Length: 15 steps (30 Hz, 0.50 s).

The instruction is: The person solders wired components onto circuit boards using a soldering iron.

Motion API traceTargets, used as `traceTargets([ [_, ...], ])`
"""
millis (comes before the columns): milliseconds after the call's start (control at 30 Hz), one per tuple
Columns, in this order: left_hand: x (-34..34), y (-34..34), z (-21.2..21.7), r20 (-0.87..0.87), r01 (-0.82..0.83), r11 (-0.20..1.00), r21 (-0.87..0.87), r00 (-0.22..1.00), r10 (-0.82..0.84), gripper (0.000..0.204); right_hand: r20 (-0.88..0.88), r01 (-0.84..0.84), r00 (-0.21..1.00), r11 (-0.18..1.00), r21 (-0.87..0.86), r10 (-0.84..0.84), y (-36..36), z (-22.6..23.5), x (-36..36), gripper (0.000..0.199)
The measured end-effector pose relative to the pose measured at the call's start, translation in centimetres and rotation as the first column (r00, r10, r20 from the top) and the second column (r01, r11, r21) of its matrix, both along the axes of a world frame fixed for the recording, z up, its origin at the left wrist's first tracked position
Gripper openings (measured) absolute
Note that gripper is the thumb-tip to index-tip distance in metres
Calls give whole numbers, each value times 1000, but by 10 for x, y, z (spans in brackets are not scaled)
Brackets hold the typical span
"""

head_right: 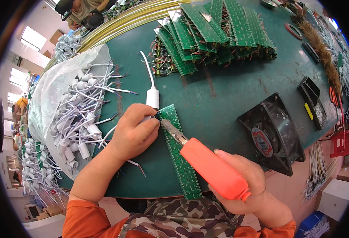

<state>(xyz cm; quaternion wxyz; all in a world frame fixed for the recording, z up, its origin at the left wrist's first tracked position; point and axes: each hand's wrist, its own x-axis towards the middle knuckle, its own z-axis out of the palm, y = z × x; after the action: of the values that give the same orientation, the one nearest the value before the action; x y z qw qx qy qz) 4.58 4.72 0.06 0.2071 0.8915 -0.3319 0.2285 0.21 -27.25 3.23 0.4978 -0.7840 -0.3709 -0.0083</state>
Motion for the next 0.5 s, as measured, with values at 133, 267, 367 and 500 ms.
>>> traceTargets([
  [133, 1, 1, -1, 2, 12, 1000, -11, 1000, -11, 29, 16, 11, 1000, 1000, -12, -11, 2, 2, 1, 70],
  [267, 1, 1, 1, -7, 18, 1000, -9, 1000, -18, 28, 16, 15, 1000, 1000, -20, -14, 4, 0, 0, 69],
  [367, 1, 1, 2, -10, 15, 1000, -5, 1000, -15, 27, 20, 12, 1000, 1000, -15, -12, 6, 1, 1, 69],
  [500, 2, 0, 2, -9, 12, 1000, 6, 1000, -12, 26, 30, -8, 1000, 1000, 4, 8, 6, 0, 2, 69],
])
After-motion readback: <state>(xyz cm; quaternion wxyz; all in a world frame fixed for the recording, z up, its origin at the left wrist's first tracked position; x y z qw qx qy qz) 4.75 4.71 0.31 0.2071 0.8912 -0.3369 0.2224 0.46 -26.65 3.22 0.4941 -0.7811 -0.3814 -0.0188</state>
